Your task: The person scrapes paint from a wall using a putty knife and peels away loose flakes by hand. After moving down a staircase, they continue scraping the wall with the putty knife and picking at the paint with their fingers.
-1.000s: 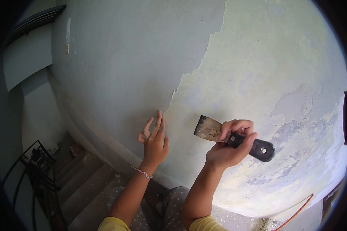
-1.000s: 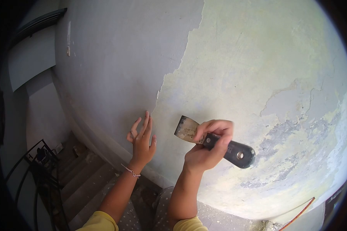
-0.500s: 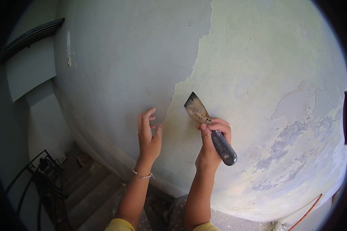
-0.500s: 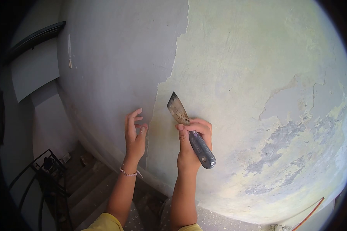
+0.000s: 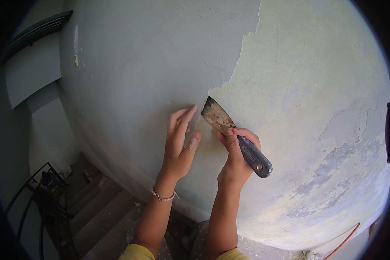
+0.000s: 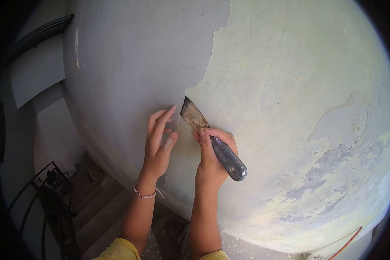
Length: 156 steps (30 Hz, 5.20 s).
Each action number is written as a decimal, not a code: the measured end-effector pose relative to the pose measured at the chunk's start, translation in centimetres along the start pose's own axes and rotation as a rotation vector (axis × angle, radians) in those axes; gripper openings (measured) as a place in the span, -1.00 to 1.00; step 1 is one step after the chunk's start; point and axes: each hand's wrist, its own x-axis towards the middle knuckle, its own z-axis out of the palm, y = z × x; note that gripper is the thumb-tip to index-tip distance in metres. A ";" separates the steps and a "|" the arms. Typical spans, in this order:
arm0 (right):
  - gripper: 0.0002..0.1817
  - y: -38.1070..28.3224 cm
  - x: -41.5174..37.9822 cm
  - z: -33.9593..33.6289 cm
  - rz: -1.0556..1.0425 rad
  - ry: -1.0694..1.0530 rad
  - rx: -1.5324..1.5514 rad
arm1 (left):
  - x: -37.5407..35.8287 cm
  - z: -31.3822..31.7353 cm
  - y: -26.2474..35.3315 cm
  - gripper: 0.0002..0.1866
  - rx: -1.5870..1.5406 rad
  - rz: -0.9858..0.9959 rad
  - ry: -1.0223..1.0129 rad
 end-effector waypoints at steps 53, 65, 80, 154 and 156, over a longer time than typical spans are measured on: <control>-0.91 -6.1 1.6 -7.3 -0.298 0.341 0.013 | 5.4 3.1 1.4 -0.84 0.318 0.224 0.366; -0.89 -7.3 1.5 -7.9 -0.280 0.374 0.052 | 5.4 3.6 2.2 -0.97 0.468 0.092 0.406; -0.86 -7.2 1.4 -10.0 -0.273 0.307 0.035 | 5.3 4.4 1.8 -0.96 0.446 0.049 0.392; -0.78 -0.6 -1.3 -0.1 -0.422 -0.106 -0.486 | -4.3 -0.4 -0.9 -0.54 0.140 -0.230 0.208; -0.78 -1.8 -1.4 -0.3 -0.502 -0.059 -0.489 | -4.4 -0.6 -0.8 -0.55 0.156 -0.234 0.203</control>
